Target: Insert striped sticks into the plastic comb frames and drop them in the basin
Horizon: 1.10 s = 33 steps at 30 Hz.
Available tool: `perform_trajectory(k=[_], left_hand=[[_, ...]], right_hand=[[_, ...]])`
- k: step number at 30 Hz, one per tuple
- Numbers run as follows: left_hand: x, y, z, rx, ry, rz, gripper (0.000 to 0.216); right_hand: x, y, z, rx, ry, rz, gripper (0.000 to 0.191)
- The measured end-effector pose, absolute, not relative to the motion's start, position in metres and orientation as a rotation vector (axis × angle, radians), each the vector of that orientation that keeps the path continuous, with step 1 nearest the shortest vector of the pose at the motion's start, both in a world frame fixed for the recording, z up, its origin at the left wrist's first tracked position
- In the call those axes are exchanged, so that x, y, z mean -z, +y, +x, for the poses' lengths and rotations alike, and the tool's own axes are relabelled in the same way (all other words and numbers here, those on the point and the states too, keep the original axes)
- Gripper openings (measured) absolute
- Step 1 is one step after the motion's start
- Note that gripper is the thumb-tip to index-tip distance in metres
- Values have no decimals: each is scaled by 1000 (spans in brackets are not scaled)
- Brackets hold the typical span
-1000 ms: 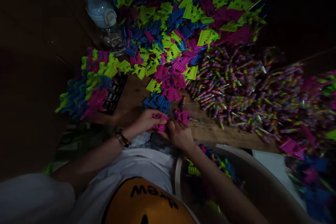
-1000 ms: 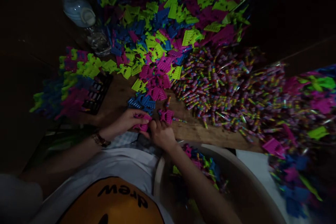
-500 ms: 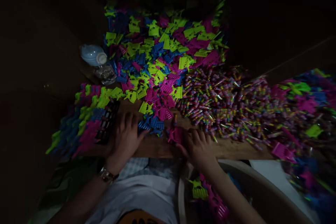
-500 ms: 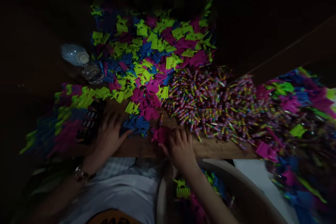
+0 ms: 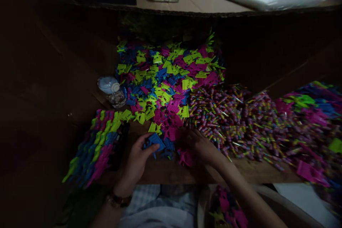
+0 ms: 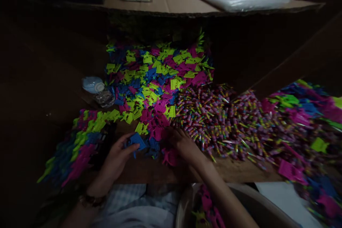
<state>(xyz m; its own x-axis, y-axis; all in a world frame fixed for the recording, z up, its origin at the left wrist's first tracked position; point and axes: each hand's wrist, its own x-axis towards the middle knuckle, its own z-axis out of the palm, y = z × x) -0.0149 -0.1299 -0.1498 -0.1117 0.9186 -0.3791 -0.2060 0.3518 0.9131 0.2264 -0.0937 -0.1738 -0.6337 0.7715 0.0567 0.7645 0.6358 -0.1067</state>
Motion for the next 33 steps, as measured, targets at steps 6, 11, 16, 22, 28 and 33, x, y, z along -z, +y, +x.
perform_trajectory(k=[6,11,16,22,28,33], left_hand=[[134,-128,-3,-1045,1143,543,45],[126,-131,5,-994,1171,710,32],[110,-131,9,-971,1323,1010,23],[102,-140,13,-1126,1368,1287,15],[102,-147,12,-1268,1234,1510,16],[99,-140,-9,-1013,1046,1558,13]], right_hand=[[148,-118,229,-496,-2237,-1321,24],[105,-149,196,-766,-1910,-1261,16],[107,-156,179,-623,-1781,-1276,7],[105,-168,166,-441,-1728,-1376,8],[102,-182,155,-367,-1640,-1470,11],[90,-188,165,-674,-1702,-1395,8]])
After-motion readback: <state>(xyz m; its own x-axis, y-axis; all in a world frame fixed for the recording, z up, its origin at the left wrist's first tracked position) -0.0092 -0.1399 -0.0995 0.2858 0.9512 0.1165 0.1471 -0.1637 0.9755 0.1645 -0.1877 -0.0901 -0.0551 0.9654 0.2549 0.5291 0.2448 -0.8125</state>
